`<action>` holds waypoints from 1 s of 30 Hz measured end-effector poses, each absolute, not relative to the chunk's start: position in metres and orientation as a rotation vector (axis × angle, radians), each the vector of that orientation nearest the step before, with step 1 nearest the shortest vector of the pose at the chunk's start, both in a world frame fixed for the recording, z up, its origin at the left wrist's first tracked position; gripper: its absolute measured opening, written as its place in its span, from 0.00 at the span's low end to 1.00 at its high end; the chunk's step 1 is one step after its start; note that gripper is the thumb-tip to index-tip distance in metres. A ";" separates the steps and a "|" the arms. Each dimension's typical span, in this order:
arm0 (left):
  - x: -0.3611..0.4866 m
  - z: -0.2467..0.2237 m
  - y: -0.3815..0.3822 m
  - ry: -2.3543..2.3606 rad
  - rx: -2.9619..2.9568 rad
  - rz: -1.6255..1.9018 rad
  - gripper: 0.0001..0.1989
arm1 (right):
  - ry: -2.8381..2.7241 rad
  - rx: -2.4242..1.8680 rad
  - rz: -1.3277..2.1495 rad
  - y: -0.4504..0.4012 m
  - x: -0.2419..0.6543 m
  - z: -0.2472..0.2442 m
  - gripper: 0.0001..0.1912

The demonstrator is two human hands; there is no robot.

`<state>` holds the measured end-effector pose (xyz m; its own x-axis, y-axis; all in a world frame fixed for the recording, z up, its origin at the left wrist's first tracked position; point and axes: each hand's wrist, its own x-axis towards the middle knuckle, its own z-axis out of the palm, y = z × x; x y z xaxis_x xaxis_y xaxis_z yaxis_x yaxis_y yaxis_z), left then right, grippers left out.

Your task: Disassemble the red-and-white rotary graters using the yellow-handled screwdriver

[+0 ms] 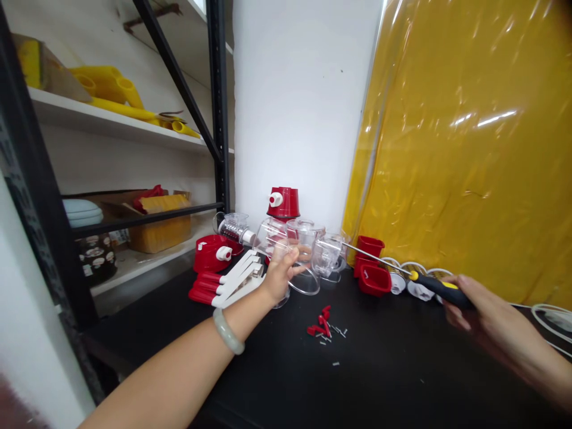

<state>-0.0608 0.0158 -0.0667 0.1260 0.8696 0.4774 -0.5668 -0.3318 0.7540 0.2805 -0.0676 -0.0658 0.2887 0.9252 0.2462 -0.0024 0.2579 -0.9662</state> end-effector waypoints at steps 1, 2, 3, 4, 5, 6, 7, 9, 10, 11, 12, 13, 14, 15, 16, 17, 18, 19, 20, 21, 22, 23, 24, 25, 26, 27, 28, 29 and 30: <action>-0.061 -0.067 0.016 0.355 1.178 1.522 0.27 | -1.065 -1.071 0.820 -0.068 0.280 -0.065 0.21; -0.061 -0.067 0.016 0.354 1.174 1.526 0.27 | -1.035 -1.028 0.831 -0.068 0.279 -0.063 0.22; -0.061 -0.067 0.016 0.356 1.170 1.529 0.27 | -1.005 -0.998 0.854 -0.068 0.279 -0.062 0.24; -0.060 -0.067 0.016 0.359 1.167 1.529 0.27 | -0.981 -0.988 0.872 -0.069 0.279 -0.061 0.25; -0.060 -0.067 0.016 0.364 1.164 1.528 0.28 | -0.976 -0.985 0.902 -0.069 0.280 -0.060 0.25; -0.060 -0.067 0.015 0.370 1.160 1.528 0.29 | -0.985 -0.975 0.930 -0.070 0.281 -0.061 0.25; -0.060 -0.067 0.015 0.376 1.155 1.528 0.29 | -1.005 -0.965 0.955 -0.070 0.283 -0.062 0.24; -0.059 -0.067 0.014 0.382 1.149 1.536 0.30 | -1.056 -0.958 0.986 -0.070 0.286 -0.066 0.22; -0.059 -0.066 0.014 0.383 1.148 1.540 0.29 | -1.079 -0.966 0.988 -0.070 0.287 -0.067 0.22; -0.059 -0.066 0.014 0.382 1.149 1.543 0.29 | -1.098 -0.981 0.982 -0.070 0.287 -0.068 0.23; -0.059 -0.066 0.014 0.381 1.150 1.542 0.28 | -1.106 -0.998 0.967 -0.070 0.287 -0.069 0.25; -0.059 -0.066 0.014 0.380 1.149 1.540 0.28 | -1.102 -1.005 0.950 -0.070 0.286 -0.069 0.26; -0.059 -0.066 0.015 0.379 1.147 1.537 0.29 | -1.092 -0.997 0.938 -0.070 0.285 -0.068 0.27; -0.059 -0.066 0.015 0.378 1.144 1.535 0.29 | -1.071 -0.980 0.931 -0.069 0.284 -0.067 0.26; -0.059 -0.066 0.014 0.377 1.142 1.536 0.29 | -1.045 -0.961 0.936 -0.069 0.283 -0.067 0.25; -0.059 -0.066 0.014 0.374 1.144 1.537 0.29 | -1.022 -0.955 0.954 -0.069 0.283 -0.067 0.24; -0.059 -0.066 0.014 0.369 1.151 1.535 0.29 | -1.007 -0.983 0.976 -0.069 0.283 -0.068 0.24; -0.059 -0.066 0.013 0.362 1.164 1.529 0.28 | -1.014 -1.058 0.991 -0.069 0.283 -0.069 0.26; -0.059 -0.066 0.012 0.355 1.181 1.518 0.28 | -1.042 -1.165 0.987 -0.068 0.284 -0.071 0.27; -0.059 -0.066 0.012 0.350 1.197 1.504 0.27 | -1.078 -1.282 0.962 -0.068 0.285 -0.074 0.27; -0.058 -0.066 0.011 0.347 1.210 1.492 0.27 | -1.111 -1.377 0.922 -0.067 0.286 -0.076 0.25; -0.058 -0.067 0.010 0.345 1.218 1.485 0.27 | -1.127 -1.431 0.878 -0.066 0.287 -0.078 0.23; -0.058 -0.067 0.010 0.344 1.221 1.485 0.27 | -1.137 -1.435 0.842 -0.065 0.288 -0.079 0.22; -0.058 -0.067 0.010 0.343 1.220 1.492 0.27 | -1.142 -1.400 0.819 -0.064 0.289 -0.079 0.21; -0.058 -0.067 0.010 0.344 1.217 1.501 0.27 | -1.139 -1.346 0.805 -0.063 0.289 -0.079 0.21; -0.058 -0.067 0.010 0.345 1.214 1.509 0.26 | -1.136 -1.288 0.801 -0.063 0.288 -0.078 0.21; -0.058 -0.066 0.010 0.346 1.210 1.514 0.26 | -1.128 -1.232 0.805 -0.063 0.288 -0.077 0.23; -0.058 -0.066 0.010 0.347 1.205 1.517 0.25 | -1.100 -1.180 0.816 -0.063 0.286 -0.075 0.25; -0.058 -0.066 0.011 0.348 1.200 1.516 0.25 | -1.052 -1.126 0.838 -0.064 0.285 -0.074 0.29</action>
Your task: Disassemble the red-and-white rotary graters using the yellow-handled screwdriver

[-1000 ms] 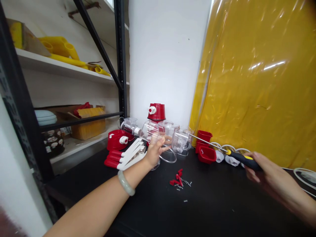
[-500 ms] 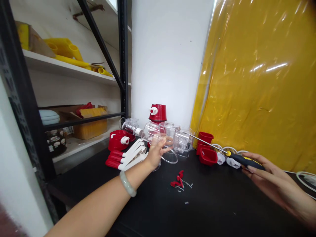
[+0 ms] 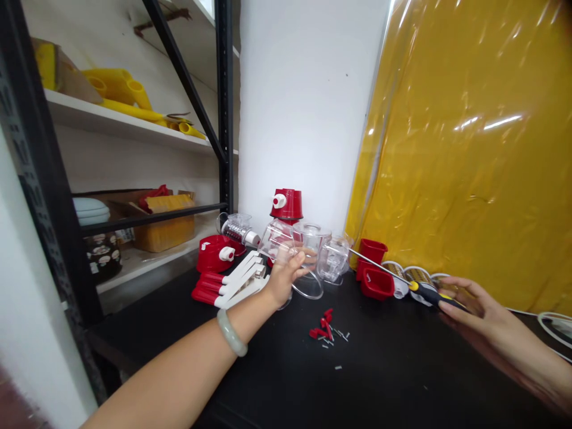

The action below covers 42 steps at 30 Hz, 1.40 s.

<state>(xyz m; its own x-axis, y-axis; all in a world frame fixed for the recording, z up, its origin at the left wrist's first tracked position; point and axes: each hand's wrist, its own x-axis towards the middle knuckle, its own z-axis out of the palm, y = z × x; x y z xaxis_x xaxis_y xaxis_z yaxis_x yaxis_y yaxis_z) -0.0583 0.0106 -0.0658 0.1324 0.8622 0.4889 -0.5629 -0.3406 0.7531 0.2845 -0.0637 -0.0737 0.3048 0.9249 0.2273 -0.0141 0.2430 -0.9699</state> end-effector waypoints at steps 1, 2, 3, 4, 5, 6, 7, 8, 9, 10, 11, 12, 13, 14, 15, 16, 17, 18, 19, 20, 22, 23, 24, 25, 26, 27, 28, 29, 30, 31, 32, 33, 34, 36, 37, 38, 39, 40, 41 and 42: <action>-0.058 -0.066 0.011 0.347 1.194 1.515 0.25 | -0.994 -1.074 0.873 -0.064 0.282 -0.072 0.33; -0.058 -0.065 0.011 0.345 1.187 1.515 0.26 | -0.938 -1.020 0.907 -0.065 0.280 -0.071 0.34; -0.058 -0.065 0.010 0.343 1.180 1.517 0.26 | -0.885 -0.971 0.940 -0.065 0.278 -0.070 0.33; -0.058 -0.065 0.010 0.341 1.175 1.518 0.27 | -0.831 -0.928 0.970 -0.064 0.276 -0.069 0.29; -0.058 -0.065 0.010 0.340 1.173 1.519 0.27 | -0.781 -0.895 1.002 -0.064 0.275 -0.069 0.25; -0.058 -0.064 0.010 0.338 1.174 1.521 0.27 | -0.734 -0.873 1.031 -0.063 0.274 -0.070 0.21; -0.058 -0.064 0.009 0.337 1.178 1.521 0.27 | -0.694 -0.862 1.052 -0.061 0.273 -0.071 0.19; -0.058 -0.065 0.009 0.335 1.186 1.517 0.27 | -0.667 -0.867 1.067 -0.060 0.274 -0.072 0.19; -0.057 -0.065 0.008 0.333 1.195 1.513 0.27 | -0.656 -0.892 1.070 -0.059 0.274 -0.074 0.19; -0.057 -0.065 0.008 0.331 1.204 1.507 0.27 | -0.666 -0.934 1.061 -0.059 0.276 -0.077 0.18; -0.057 -0.066 0.008 0.329 1.211 1.500 0.27 | -0.702 -0.998 1.043 -0.058 0.277 -0.079 0.16; -0.057 -0.066 0.007 0.331 1.217 1.494 0.27 | -0.768 -1.082 1.020 -0.058 0.279 -0.082 0.15; -0.057 -0.066 0.007 0.335 1.221 1.489 0.26 | -0.853 -1.175 0.990 -0.058 0.281 -0.084 0.14; -0.057 -0.067 0.007 0.341 1.223 1.488 0.26 | -0.938 -1.260 0.955 -0.059 0.283 -0.085 0.14; -0.057 -0.067 0.007 0.345 1.222 1.488 0.26 | -1.002 -1.325 0.923 -0.059 0.284 -0.085 0.14; -0.057 -0.067 0.007 0.349 1.218 1.490 0.26 | -1.036 -1.355 0.897 -0.060 0.285 -0.085 0.16; -0.057 -0.066 0.008 0.351 1.211 1.494 0.26 | -1.039 -1.345 0.877 -0.061 0.284 -0.082 0.17; -0.057 -0.066 0.008 0.352 1.203 1.500 0.26 | -1.022 -1.301 0.867 -0.062 0.283 -0.079 0.19; -0.057 -0.066 0.009 0.354 1.193 1.509 0.26 | -0.995 -1.238 0.862 -0.063 0.280 -0.074 0.21; -0.057 -0.066 0.009 0.358 1.183 1.517 0.26 | -0.968 -1.174 0.860 -0.065 0.277 -0.069 0.24; -0.057 -0.065 0.010 0.364 1.170 1.523 0.25 | -0.884 -1.059 0.854 -0.070 0.268 -0.058 0.30; -0.057 -0.065 0.010 0.363 1.166 1.518 0.26 | -0.823 -1.018 0.861 -0.072 0.264 -0.053 0.35; -0.057 -0.065 0.010 0.358 1.163 1.509 0.26 | -0.758 -0.984 0.873 -0.074 0.261 -0.049 0.40; -0.056 -0.066 0.009 0.349 1.161 1.497 0.26 | -0.705 -0.950 0.885 -0.075 0.259 -0.047 0.44; -0.056 -0.066 0.009 0.339 1.159 1.487 0.26 | -0.672 -0.914 0.896 -0.075 0.259 -0.046 0.46; -0.056 -0.067 0.009 0.331 1.158 1.482 0.26 | -0.662 -0.886 0.912 -0.074 0.260 -0.049 0.45; -0.056 -0.067 0.009 0.328 1.158 1.480 0.26 | -0.672 -0.878 0.936 -0.072 0.263 -0.053 0.41; -0.056 -0.067 0.009 0.329 1.160 1.483 0.26 | -0.702 -0.895 0.964 -0.070 0.267 -0.058 0.36; -0.056 -0.068 0.009 0.333 1.164 1.488 0.26 | -0.748 -0.938 0.991 -0.067 0.272 -0.064 0.32; -0.056 -0.068 0.009 0.339 1.168 1.496 0.26 | -0.806 -1.015 1.012 -0.064 0.277 -0.070 0.31; -0.056 -0.067 0.009 0.344 1.171 1.500 0.26 | -0.876 -1.090 1.009 -0.062 0.280 -0.075 0.30; -0.056 -0.067 0.009 0.348 1.172 1.503 0.26 | -0.934 -1.137 0.984 -0.061 0.283 -0.077 0.29; -0.056 -0.066 0.010 0.351 1.168 1.505 0.27 | -0.968 -1.140 0.939 -0.061 0.283 -0.077 0.26; -0.056 -0.065 0.010 0.357 1.153 1.512 0.27 | -0.949 -1.051 0.869 -0.065 0.279 -0.071 0.22; -0.056 -0.064 0.010 0.359 1.146 1.517 0.27 | -0.905 -0.993 0.864 -0.068 0.276 -0.066 0.25; -0.056 -0.064 0.009 0.362 1.141 1.522 0.27 | -0.850 -0.944 0.880 -0.070 0.272 -0.061 0.29; -0.056 -0.064 0.009 0.363 1.139 1.525 0.27 | -0.792 -0.907 0.907 -0.073 0.270 -0.056 0.32; -0.056 -0.064 0.009 0.361 1.140 1.522 0.27 | -0.747 -0.879 0.945 -0.074 0.269 -0.053 0.32; -0.056 -0.064 0.009 0.358 1.144 1.516 0.28 | -0.718 -0.859 0.979 -0.074 0.269 -0.052 0.30; -0.056 -0.065 0.009 0.351 1.150 1.509 0.28 | -0.702 -0.854 0.995 -0.073 0.271 -0.053 0.25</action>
<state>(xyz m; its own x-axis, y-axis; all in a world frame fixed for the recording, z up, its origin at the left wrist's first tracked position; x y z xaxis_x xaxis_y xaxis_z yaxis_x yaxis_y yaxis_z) -0.0559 0.0093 -0.0649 0.1291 0.8791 0.4589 -0.5859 -0.3057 0.7505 0.2707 -0.0734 -0.0526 0.3852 0.9153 0.1181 -0.4182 0.2872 -0.8617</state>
